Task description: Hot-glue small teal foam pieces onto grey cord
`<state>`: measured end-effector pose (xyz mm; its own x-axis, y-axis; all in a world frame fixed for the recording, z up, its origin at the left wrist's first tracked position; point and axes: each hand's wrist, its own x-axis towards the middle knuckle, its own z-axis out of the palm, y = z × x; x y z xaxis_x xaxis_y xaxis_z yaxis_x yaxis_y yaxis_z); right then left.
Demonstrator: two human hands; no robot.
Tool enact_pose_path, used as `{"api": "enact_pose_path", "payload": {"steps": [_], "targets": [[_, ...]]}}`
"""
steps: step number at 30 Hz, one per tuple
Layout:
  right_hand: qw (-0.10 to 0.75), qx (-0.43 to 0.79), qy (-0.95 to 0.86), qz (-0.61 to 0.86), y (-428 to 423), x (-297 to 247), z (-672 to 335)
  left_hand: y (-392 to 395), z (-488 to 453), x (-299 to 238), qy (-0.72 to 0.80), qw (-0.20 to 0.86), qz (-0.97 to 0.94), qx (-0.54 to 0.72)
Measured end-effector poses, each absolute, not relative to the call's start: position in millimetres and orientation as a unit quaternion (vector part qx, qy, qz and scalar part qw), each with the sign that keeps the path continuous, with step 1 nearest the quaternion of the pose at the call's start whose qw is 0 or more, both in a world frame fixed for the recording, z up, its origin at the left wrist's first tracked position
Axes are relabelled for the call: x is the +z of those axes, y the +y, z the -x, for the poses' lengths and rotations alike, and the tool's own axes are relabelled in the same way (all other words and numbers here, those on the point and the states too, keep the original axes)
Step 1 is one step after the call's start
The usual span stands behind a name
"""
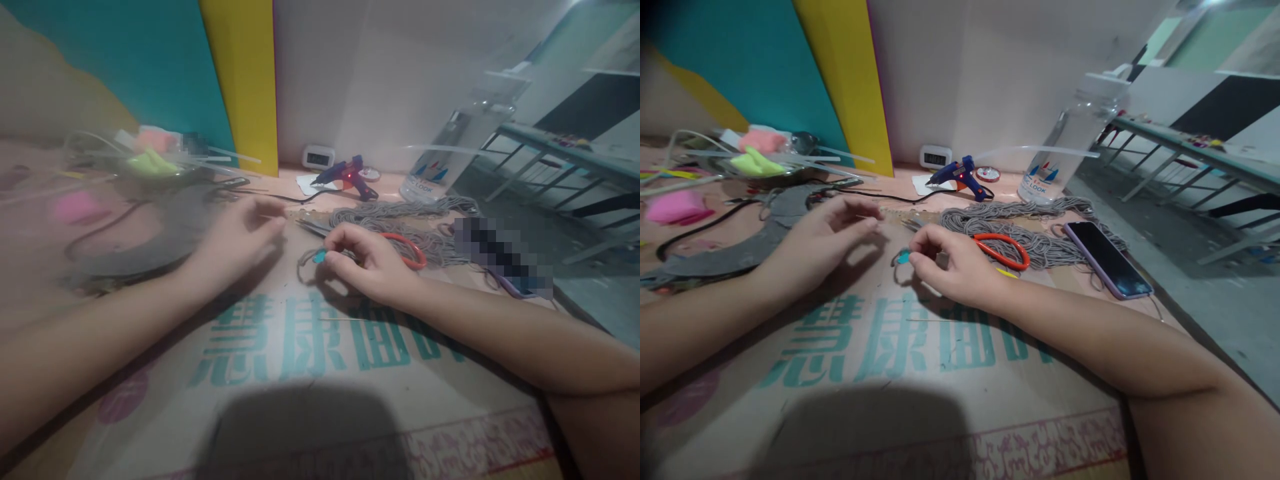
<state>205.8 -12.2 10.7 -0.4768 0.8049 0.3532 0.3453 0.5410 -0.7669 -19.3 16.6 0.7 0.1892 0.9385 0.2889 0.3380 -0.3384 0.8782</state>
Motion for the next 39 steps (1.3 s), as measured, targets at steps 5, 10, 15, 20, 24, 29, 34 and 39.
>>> {"api": "enact_pose_path", "payload": {"steps": [5,10,15,20,24,29,34,39], "targets": [[0.384,0.327,-0.777,0.376,-12,9,-203,-9,4,13,0.402,0.344,-0.782,0.33],[0.398,0.332,-0.768,0.376,-10,8,-204,-9,7,11,0.393,0.321,-0.805,0.308],[0.404,0.32,-0.77,0.376,-11,8,-204,-10,5,12,0.407,0.297,-0.814,0.29],[0.405,0.314,-0.778,0.363,-11,8,-204,-9,5,9,0.404,0.315,-0.817,0.266],[0.4,0.306,-0.784,0.363,-12,10,-204,-8,5,11,0.408,0.309,-0.803,0.306],[0.384,0.245,-0.815,0.359,-12,14,-204,-12,4,16,0.421,0.279,-0.81,0.298],[0.393,0.212,-0.815,0.368,-11,12,-204,-16,4,17,0.459,0.296,-0.792,0.272],[0.386,0.22,-0.824,0.353,-12,12,-204,-15,4,10,0.41,0.337,-0.811,0.247]]}}
